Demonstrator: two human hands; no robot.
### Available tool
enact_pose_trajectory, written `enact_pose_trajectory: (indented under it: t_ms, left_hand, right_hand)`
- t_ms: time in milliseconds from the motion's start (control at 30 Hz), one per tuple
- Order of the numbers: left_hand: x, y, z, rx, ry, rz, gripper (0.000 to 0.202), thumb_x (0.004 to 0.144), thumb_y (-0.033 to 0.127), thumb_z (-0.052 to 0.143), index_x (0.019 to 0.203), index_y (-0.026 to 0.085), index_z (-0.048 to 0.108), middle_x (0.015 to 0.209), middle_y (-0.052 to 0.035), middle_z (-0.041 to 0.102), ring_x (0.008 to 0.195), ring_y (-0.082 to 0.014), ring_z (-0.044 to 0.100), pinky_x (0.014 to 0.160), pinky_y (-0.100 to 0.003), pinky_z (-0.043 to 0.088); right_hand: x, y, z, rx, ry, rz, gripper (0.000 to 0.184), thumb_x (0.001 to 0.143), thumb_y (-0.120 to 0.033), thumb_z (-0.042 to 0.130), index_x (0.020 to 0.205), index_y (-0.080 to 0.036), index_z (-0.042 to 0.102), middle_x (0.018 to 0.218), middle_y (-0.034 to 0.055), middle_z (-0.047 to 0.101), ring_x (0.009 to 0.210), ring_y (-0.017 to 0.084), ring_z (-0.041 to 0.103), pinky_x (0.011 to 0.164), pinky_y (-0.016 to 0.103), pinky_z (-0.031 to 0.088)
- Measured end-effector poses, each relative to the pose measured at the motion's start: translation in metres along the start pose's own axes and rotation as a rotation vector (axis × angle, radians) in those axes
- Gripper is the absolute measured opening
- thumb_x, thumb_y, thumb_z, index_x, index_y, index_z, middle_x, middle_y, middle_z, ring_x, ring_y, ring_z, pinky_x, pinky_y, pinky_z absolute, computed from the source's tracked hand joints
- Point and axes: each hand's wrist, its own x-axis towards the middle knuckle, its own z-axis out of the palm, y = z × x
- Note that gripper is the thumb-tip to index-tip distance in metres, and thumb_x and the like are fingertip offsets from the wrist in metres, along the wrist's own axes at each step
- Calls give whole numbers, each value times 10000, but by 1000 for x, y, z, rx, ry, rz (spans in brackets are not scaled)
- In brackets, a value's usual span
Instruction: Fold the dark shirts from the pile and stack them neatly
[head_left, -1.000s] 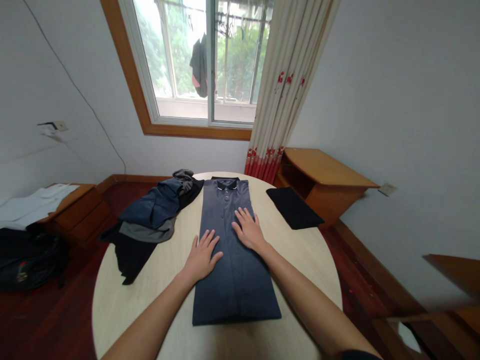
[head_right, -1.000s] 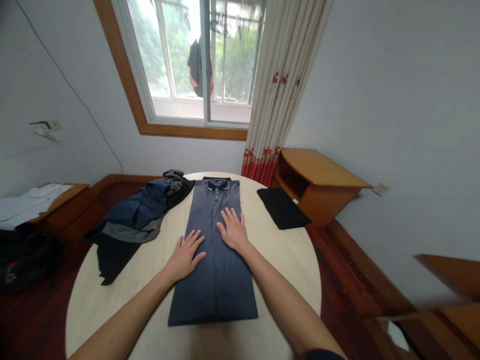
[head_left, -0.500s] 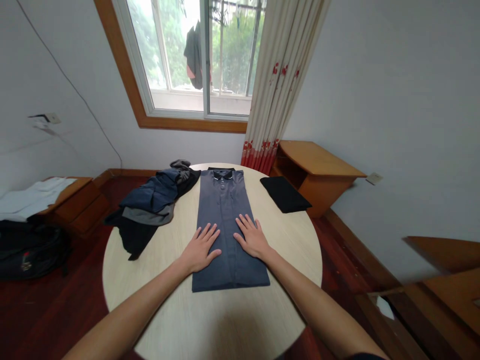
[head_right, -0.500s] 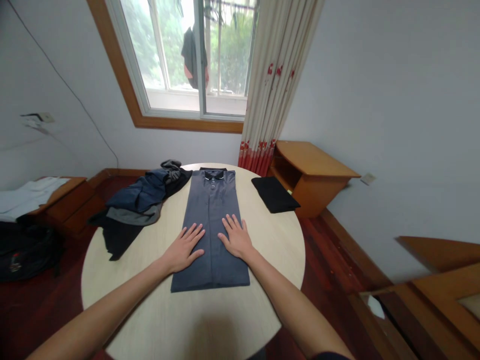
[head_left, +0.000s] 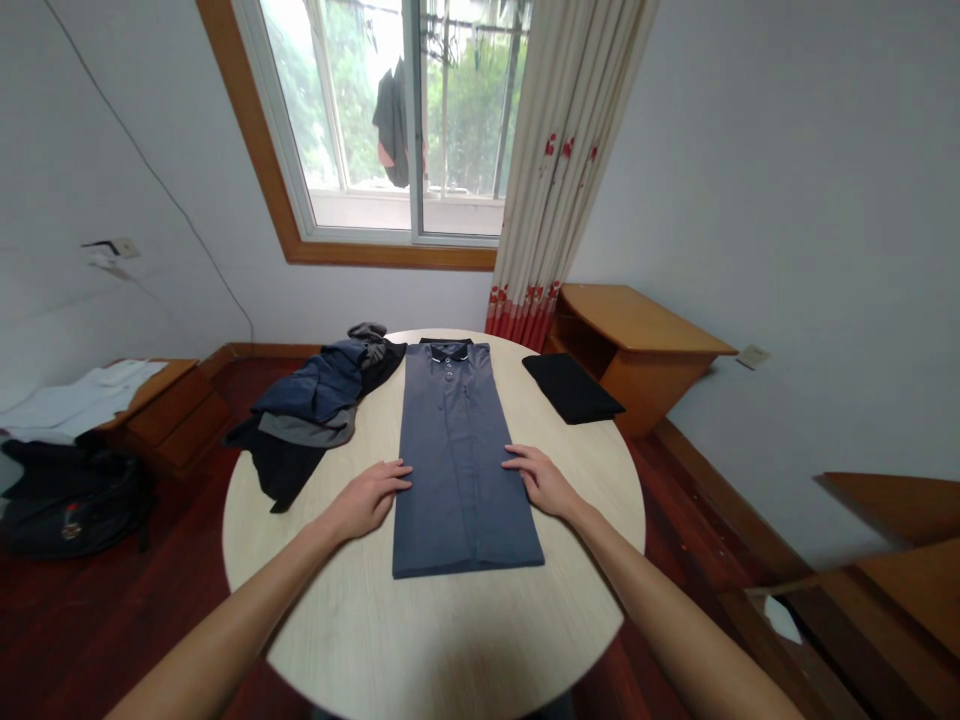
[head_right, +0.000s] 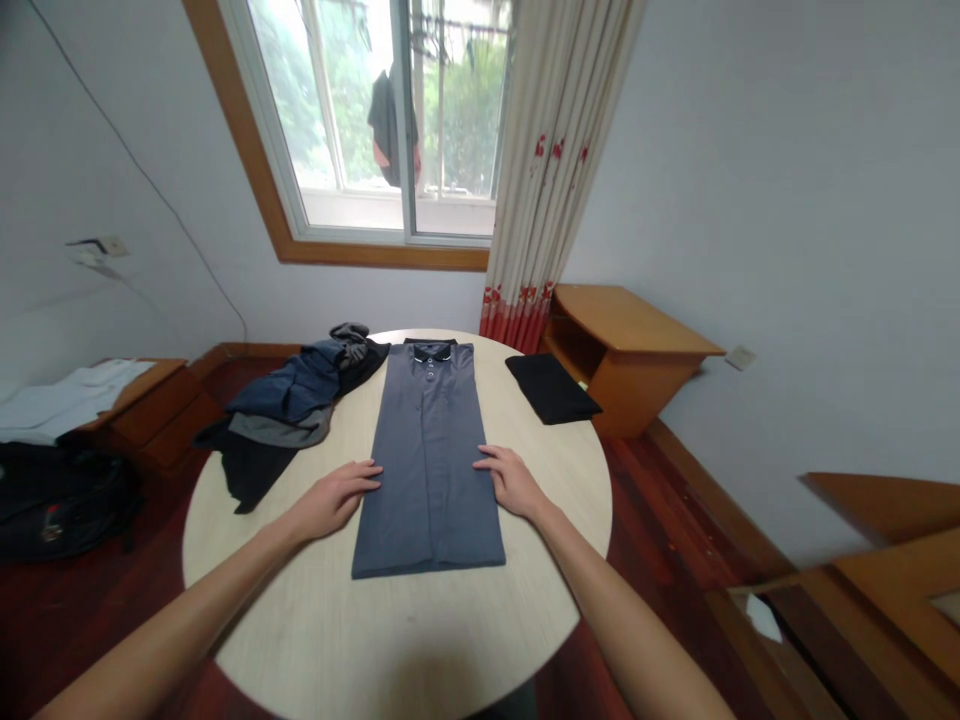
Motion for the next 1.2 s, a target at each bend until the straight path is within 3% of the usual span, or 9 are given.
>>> enact_pose_trajectory:
  t_ms: [133,300,467,533,633,733,833,900,1200]
  left_hand:
    - [2,6,-1,-46,-49,51,326,951,228,442,1065,233,748,1335,-62,659,1338,-229,520,1145,-474,395]
    - [-8,27,-9,-168,-56,67,303,984,306,455,986,244,752,1197,-59,733,1239,-224,599,1089,-437,439]
    - [-7,52,-58,-488,-140,125,340,996,387,472,1010,203,757,981,-81,774,895,-178,714,840,-285,538]
    - [11,50,-81,-600,-59,64,351,953,452,552,967,177,770,921,-91,770,828,-184,706,781,-270,534]
    - [54,30,-95,-783,207,-150,421,806,552,709,931,155,768,920,-98,762,823,-210,687,757,-290,529]
    - [90,3,-75,-962,437,-432,524,668,579,796,945,138,733,876,-77,737,770,-195,665,681,-274,518]
    - [97,-17,-40,-1071,433,-732,534,671,526,800,1000,120,689,776,-44,688,635,-145,624,561,-234,472]
    - [88,-23,-22,-1088,407,-831,542,689,444,810,1087,114,649,714,-12,648,564,-117,587,513,-215,440]
    - [38,-8,-12,-1171,176,-757,776,606,381,858,1251,158,490,566,112,511,427,-74,446,447,-199,333]
  right_hand:
    - [-10,-6,-8,11,-115,-98,324,838,-164,521,1003,-267,781,1364,79,605,1328,265,483,1130,510,354]
    - [-27,-25,-23,131,-149,-74,211,882,-318,585,896,-298,795,1181,86,692,1258,292,534,1103,524,361]
    - [-23,-61,-74,454,-401,-109,336,903,-497,611,923,-211,787,930,94,721,868,210,656,851,358,506]
    - [-3,-66,-91,558,-394,-110,398,875,-541,646,911,-166,774,909,100,718,835,197,651,812,322,503]
    - [41,-57,-94,670,-196,45,437,786,-566,733,913,-148,738,901,91,718,810,191,643,755,297,508]
    - [79,-36,-67,736,42,354,358,788,-461,743,964,-154,695,808,45,701,706,151,622,645,250,493]
    - [89,-21,-31,695,69,654,209,848,-311,680,972,-148,644,643,-9,623,536,107,557,501,203,424]
    - [81,-15,-14,654,48,731,192,859,-258,664,1001,-141,612,591,-32,581,477,105,527,433,198,377]
    - [40,-28,0,770,-16,718,481,780,-201,717,1197,-171,481,607,-90,521,468,92,475,399,187,310]
